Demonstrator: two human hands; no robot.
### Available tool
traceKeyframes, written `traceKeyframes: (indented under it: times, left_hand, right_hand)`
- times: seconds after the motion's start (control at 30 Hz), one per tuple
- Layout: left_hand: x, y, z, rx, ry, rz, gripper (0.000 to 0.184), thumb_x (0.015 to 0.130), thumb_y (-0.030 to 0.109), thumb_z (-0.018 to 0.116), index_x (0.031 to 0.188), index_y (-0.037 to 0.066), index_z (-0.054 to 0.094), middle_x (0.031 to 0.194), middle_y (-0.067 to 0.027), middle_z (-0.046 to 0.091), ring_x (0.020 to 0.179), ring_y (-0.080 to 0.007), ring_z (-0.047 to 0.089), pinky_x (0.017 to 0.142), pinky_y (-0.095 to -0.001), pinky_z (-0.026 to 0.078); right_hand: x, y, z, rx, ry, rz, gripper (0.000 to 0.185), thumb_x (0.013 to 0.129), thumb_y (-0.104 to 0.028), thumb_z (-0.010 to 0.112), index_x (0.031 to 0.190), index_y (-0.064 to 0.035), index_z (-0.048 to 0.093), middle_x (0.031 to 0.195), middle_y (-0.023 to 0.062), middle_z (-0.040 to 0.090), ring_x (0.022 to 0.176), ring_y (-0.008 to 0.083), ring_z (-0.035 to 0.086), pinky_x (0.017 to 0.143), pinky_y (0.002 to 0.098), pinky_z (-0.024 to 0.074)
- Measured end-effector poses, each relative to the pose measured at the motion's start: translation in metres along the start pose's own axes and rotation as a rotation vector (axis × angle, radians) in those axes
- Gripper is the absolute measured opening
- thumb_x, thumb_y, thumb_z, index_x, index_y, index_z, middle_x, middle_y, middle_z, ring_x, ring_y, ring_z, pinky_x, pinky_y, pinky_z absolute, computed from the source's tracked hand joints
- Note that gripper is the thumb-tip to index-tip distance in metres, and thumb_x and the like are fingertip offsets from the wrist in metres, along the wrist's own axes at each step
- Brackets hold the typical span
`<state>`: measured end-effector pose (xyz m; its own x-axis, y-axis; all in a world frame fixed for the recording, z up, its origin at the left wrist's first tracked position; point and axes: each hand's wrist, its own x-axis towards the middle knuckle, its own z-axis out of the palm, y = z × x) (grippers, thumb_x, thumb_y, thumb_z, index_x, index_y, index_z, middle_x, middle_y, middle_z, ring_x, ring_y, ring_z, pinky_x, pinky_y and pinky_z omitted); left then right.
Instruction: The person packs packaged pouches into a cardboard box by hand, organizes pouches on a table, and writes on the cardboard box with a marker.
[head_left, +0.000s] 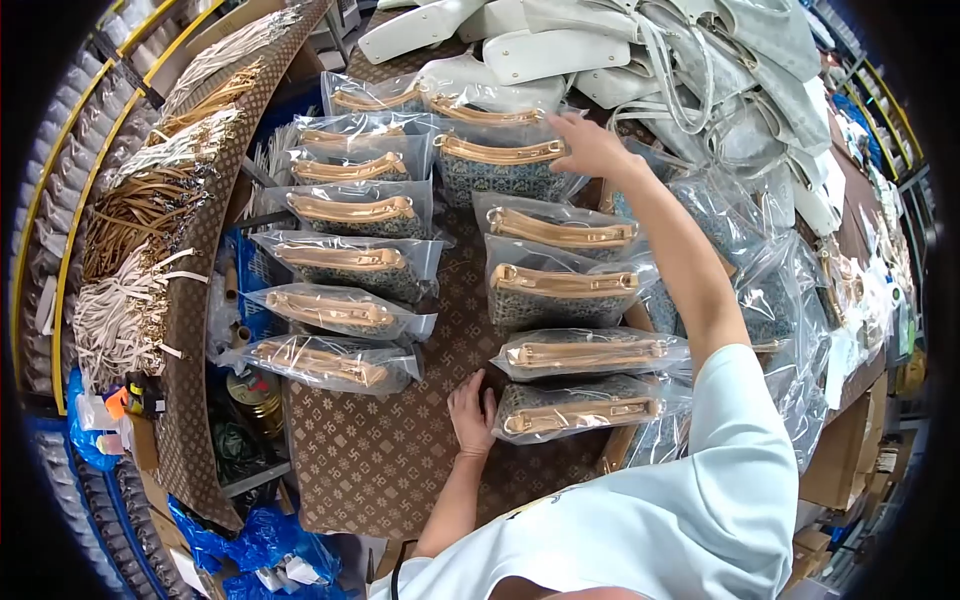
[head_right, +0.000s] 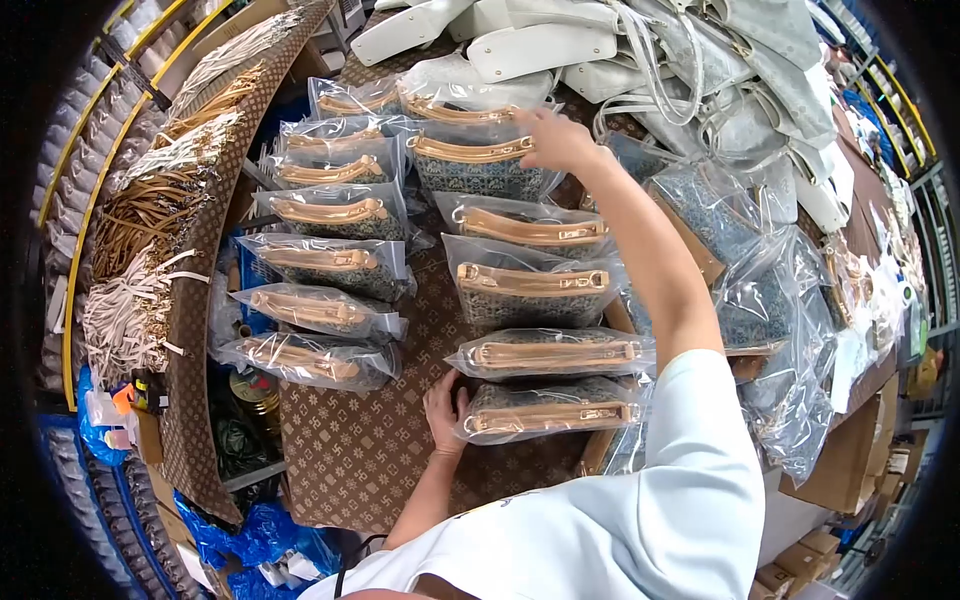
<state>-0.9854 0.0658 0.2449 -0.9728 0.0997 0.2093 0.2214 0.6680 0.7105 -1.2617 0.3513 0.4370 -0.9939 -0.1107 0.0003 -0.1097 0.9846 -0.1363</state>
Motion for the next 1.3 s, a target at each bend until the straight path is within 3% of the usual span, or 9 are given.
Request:
traceKeyframes:
  times: [0.13, 0.33, 0.57, 0.93, 0.97, 1.03, 1.13, 1.2, 1.3]
  left_hand:
    - [0.001, 0.0, -0.003, -0.051, -0.002, -0.031, 0.036, 0.082, 0.011, 0.054, 0.118, 0.008, 0.049, 0.108, -0.0122, 0.057, 0.099, -0.029, 0.051, 0.089, -0.0388, 0.036]
    - [0.003, 0.005, -0.003, -0.065, -0.011, -0.067, 0.034, 0.082, 0.011, 0.054, 0.116, 0.007, 0.051, 0.109, -0.0118, 0.057, 0.101, -0.0284, 0.051, 0.09, -0.0385, 0.035]
    - [0.004, 0.007, -0.004, -0.037, 0.004, -0.057, 0.032, 0.081, 0.01, 0.055, 0.113, 0.007, 0.053, 0.107, -0.0103, 0.059, 0.1, -0.0271, 0.053, 0.088, -0.0382, 0.037]
    - [0.004, 0.006, -0.006, -0.148, 0.054, -0.088, 0.031, 0.081, 0.007, 0.053, 0.112, 0.006, 0.053, 0.104, -0.0102, 0.061, 0.1, -0.029, 0.053, 0.089, -0.0382, 0.037]
    - [0.004, 0.004, -0.006, -0.162, 0.049, -0.078, 0.031, 0.081, 0.008, 0.054, 0.112, 0.006, 0.054, 0.106, -0.0116, 0.059, 0.1, -0.029, 0.053, 0.089, -0.0383, 0.037]
    - [0.006, 0.005, -0.004, -0.143, 0.064, -0.083, 0.031, 0.081, 0.008, 0.054, 0.112, 0.007, 0.054, 0.106, -0.0118, 0.059, 0.1, -0.0289, 0.053, 0.088, -0.0382, 0.037]
    - [0.004, 0.01, -0.006, -0.116, 0.082, -0.073, 0.03, 0.081, 0.009, 0.054, 0.111, 0.007, 0.055, 0.103, -0.0115, 0.06, 0.099, -0.0285, 0.053, 0.088, -0.0378, 0.038]
    - [0.003, 0.005, -0.004, -0.114, 0.105, -0.042, 0.029, 0.081, 0.01, 0.055, 0.11, 0.008, 0.055, 0.1, -0.0126, 0.06, 0.098, -0.028, 0.054, 0.088, -0.0378, 0.038]
    - [-0.008, -0.004, -0.009, -0.288, 0.108, -0.096, 0.024, 0.082, 0.007, 0.052, 0.105, 0.005, 0.057, 0.102, -0.0127, 0.06, 0.096, -0.0279, 0.055, 0.084, -0.0371, 0.042]
  right_hand:
    - [-0.008, 0.018, 0.018, 0.118, -0.02, -0.097, 0.031, 0.073, -0.018, 0.064, 0.103, -0.0107, 0.059, 0.077, 0.0134, 0.062, 0.079, 0.0314, 0.06, 0.072, 0.0401, 0.046]
    - [-0.028, 0.044, -0.064, -0.122, -0.482, -0.004, 0.029, 0.071, -0.024, 0.063, 0.097, -0.01, 0.065, 0.089, 0.0098, 0.065, 0.081, 0.0251, 0.062, 0.073, 0.0359, 0.0472]
    - [0.093, 0.023, 0.034, -0.096, 0.279, -0.03, 0.054, 0.08, -0.035, 0.059, 0.129, -0.0164, 0.043, 0.105, 0.0102, 0.062, 0.099, 0.0289, 0.057, 0.085, 0.0373, 0.046]
    - [0.015, 0.074, -0.039, -0.205, -0.28, 0.079, 0.029, 0.073, -0.018, 0.059, 0.101, -0.0112, 0.062, 0.09, 0.0154, 0.064, 0.084, 0.0289, 0.061, 0.072, 0.0367, 0.0465]
    - [0.011, 0.064, -0.049, -0.344, -0.349, 0.045, 0.029, 0.074, -0.019, 0.06, 0.102, -0.0114, 0.063, 0.093, 0.0137, 0.064, 0.085, 0.0269, 0.062, 0.074, 0.0346, 0.0471]
    - [-0.021, 0.0, -0.059, -0.112, 0.152, -0.141, 0.032, 0.078, -0.025, 0.062, 0.107, -0.0108, 0.062, 0.099, 0.01, 0.064, 0.089, 0.025, 0.062, 0.078, 0.0316, 0.0475]
    - [-0.08, -0.172, -0.062, 0.397, -0.233, -0.319, 0.038, 0.08, -0.033, 0.062, 0.109, -0.0074, 0.059, 0.105, 0.0089, 0.063, 0.093, 0.0263, 0.061, 0.081, 0.0331, 0.048]
    - [-0.104, -0.227, -0.014, 0.25, -0.171, -0.791, 0.049, 0.079, -0.038, 0.061, 0.117, -0.0068, 0.053, 0.095, 0.0146, 0.063, 0.083, 0.0261, 0.063, 0.069, 0.0337, 0.0504]
    - [-0.11, -0.279, 0.055, 0.207, -0.204, -0.755, 0.057, 0.079, -0.04, 0.059, 0.12, -0.0037, 0.044, 0.075, 0.0127, 0.062, 0.072, 0.0294, 0.062, 0.062, 0.0396, 0.0484]
